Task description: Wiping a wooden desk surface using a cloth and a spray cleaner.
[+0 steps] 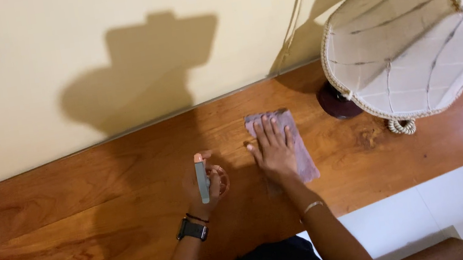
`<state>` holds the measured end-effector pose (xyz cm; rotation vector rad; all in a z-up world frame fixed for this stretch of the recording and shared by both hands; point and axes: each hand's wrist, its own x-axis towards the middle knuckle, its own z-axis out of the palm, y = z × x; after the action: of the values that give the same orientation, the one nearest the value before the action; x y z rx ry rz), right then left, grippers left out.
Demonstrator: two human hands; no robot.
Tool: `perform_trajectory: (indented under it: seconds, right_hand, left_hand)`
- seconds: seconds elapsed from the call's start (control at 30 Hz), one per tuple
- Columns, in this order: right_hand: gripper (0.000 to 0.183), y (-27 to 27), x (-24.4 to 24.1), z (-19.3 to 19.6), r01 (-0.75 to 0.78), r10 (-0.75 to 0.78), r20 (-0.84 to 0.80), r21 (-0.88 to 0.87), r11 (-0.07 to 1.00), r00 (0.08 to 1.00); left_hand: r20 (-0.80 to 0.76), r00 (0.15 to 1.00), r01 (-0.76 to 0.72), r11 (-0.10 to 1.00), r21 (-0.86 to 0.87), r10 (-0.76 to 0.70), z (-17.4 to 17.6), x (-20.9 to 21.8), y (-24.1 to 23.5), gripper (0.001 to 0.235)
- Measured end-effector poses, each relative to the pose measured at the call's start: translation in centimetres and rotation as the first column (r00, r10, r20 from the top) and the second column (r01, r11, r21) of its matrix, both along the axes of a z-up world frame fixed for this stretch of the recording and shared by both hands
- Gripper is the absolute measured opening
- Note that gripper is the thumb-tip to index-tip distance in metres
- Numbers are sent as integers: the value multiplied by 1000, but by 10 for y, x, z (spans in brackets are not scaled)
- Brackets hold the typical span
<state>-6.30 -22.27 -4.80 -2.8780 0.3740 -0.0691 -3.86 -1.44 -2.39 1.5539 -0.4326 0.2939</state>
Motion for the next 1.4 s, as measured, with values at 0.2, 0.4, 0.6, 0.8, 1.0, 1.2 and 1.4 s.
perform_trajectory:
  seconds: [0.2, 0.4, 0.6, 0.8, 1.0, 1.2, 1.4]
  right_hand:
    - [67, 25, -56, 5, -24, 43, 115, -166, 986, 992]
    - [68, 13, -48, 4, -62, 67, 56, -97, 993, 996]
    - [73, 32, -38, -4, 69, -70, -38, -39, 997, 997]
    - [65, 43, -72, 4, -66, 101, 153, -222, 973, 983]
    - [60, 4, -50, -7, -80, 93, 79, -153, 985, 993]
    - [61, 1, -45, 11, 12, -7, -108, 38, 999, 994]
    - [42, 2, -99, -17, -123, 93, 291, 87, 989, 952]
  left_hand:
    - [43, 998, -42, 995, 94, 38, 22, -10, 4, 31]
    - [-24, 1000, 5, 999, 35, -5, 42, -36, 9, 26]
    - [-10, 1000, -3, 995, 99, 4, 37, -43, 20, 31]
    - [-9, 1000, 12, 994, 106, -11, 42, -44, 20, 32]
    - [21, 999, -32, 992, 120, 30, 40, -47, 14, 30]
    - [-6, 1000, -29, 999, 45, 29, 10, -49, 11, 33]
    - [-341, 841, 253, 862, -440, -421, 41, -55, 17, 47]
